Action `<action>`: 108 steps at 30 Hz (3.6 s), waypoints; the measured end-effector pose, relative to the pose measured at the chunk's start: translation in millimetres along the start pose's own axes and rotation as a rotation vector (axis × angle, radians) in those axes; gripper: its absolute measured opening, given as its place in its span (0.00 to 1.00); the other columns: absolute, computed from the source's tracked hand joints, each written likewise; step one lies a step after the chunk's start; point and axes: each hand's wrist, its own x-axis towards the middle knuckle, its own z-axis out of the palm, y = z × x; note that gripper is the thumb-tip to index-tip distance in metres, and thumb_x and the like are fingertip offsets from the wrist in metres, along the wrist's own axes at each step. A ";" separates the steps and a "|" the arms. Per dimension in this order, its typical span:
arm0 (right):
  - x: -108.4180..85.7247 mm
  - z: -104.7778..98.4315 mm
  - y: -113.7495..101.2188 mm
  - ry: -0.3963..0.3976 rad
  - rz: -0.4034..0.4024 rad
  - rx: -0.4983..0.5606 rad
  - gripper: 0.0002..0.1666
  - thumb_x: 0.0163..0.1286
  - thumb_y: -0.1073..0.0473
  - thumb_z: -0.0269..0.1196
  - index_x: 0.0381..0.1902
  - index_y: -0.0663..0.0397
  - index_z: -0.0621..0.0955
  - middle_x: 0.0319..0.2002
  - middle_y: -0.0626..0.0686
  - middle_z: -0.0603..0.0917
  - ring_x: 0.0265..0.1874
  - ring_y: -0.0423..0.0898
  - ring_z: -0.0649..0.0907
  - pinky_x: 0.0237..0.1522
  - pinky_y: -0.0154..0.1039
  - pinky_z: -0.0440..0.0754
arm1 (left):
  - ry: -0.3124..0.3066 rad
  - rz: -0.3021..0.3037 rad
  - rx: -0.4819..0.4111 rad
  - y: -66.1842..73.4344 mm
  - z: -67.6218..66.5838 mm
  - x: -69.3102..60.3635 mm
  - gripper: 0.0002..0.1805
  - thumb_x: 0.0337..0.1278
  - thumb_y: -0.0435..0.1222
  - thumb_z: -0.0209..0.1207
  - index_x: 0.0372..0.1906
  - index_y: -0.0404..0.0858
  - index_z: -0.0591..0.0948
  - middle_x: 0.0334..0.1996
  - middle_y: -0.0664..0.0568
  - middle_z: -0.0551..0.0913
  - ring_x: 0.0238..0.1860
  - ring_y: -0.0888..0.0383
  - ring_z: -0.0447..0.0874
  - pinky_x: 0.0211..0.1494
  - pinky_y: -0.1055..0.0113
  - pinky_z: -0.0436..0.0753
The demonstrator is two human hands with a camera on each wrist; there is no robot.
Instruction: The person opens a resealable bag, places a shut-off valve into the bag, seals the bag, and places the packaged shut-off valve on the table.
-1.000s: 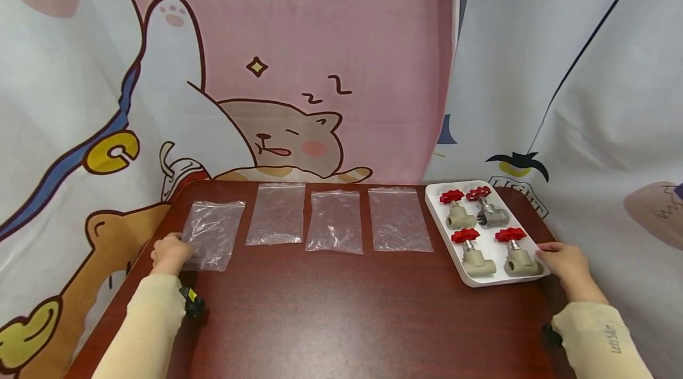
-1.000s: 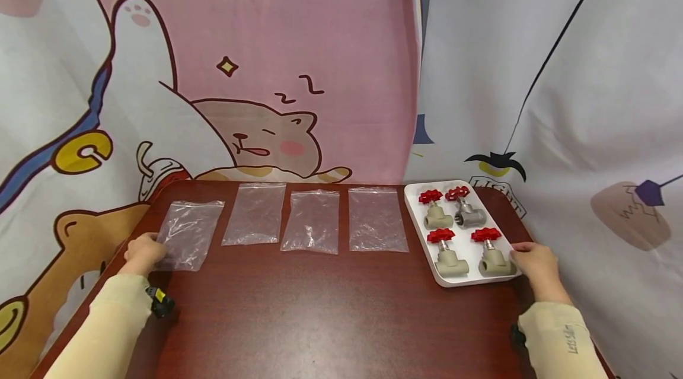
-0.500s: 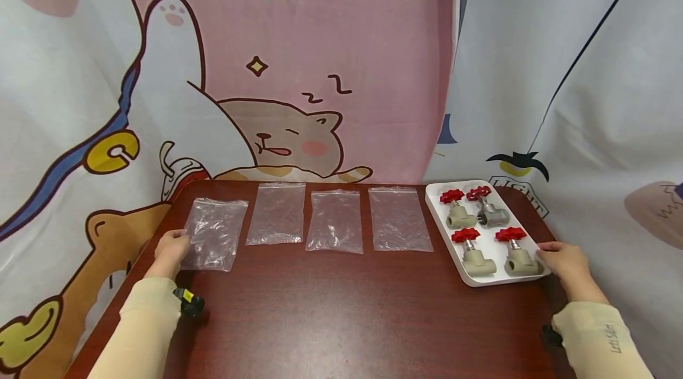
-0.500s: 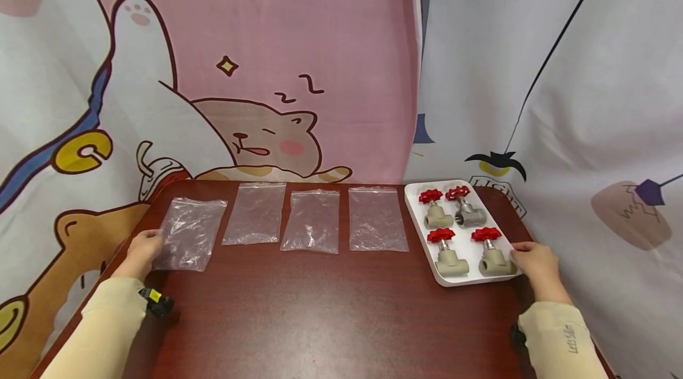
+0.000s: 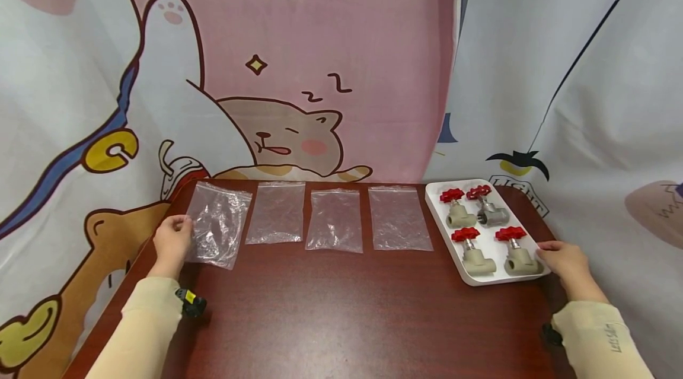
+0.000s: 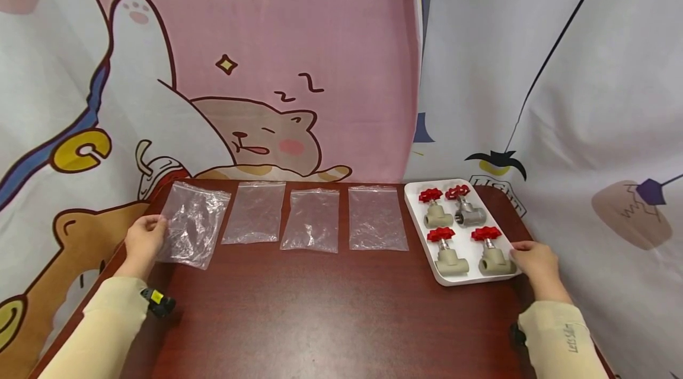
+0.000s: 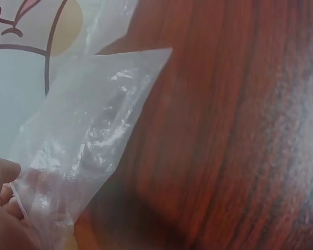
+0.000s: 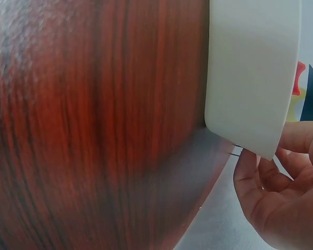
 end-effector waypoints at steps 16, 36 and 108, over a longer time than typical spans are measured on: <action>-2.8 -2.6 -4.2 0.019 -0.034 -0.030 0.26 0.69 0.57 0.51 0.55 0.77 0.70 0.53 0.80 0.67 0.45 0.68 0.71 0.36 0.52 0.74 | 0.007 0.133 -0.309 40.2 -8.5 -17.6 0.19 0.67 0.40 0.53 0.58 0.38 0.75 0.38 0.57 0.82 0.33 0.74 0.77 0.33 0.83 0.77; -6.8 -1.2 -11.5 0.040 -0.057 -0.086 0.27 0.68 0.55 0.49 0.54 0.76 0.70 0.53 0.80 0.68 0.45 0.69 0.71 0.39 0.55 0.73 | -0.022 0.533 -0.371 90.4 -16.9 -61.8 0.12 0.63 0.27 0.54 0.50 0.29 0.80 0.36 0.36 0.84 0.29 0.68 0.80 0.33 0.82 0.77; -166.4 119.2 -267.1 -0.210 -0.966 0.488 0.07 0.64 0.66 0.63 0.39 0.64 0.82 0.32 0.57 0.81 0.28 0.43 0.77 0.29 0.32 0.78 | -0.283 0.859 -0.300 144.4 65.2 -135.0 0.15 0.60 0.37 0.60 0.52 0.41 0.79 0.47 0.54 0.78 0.45 0.59 0.78 0.44 0.63 0.80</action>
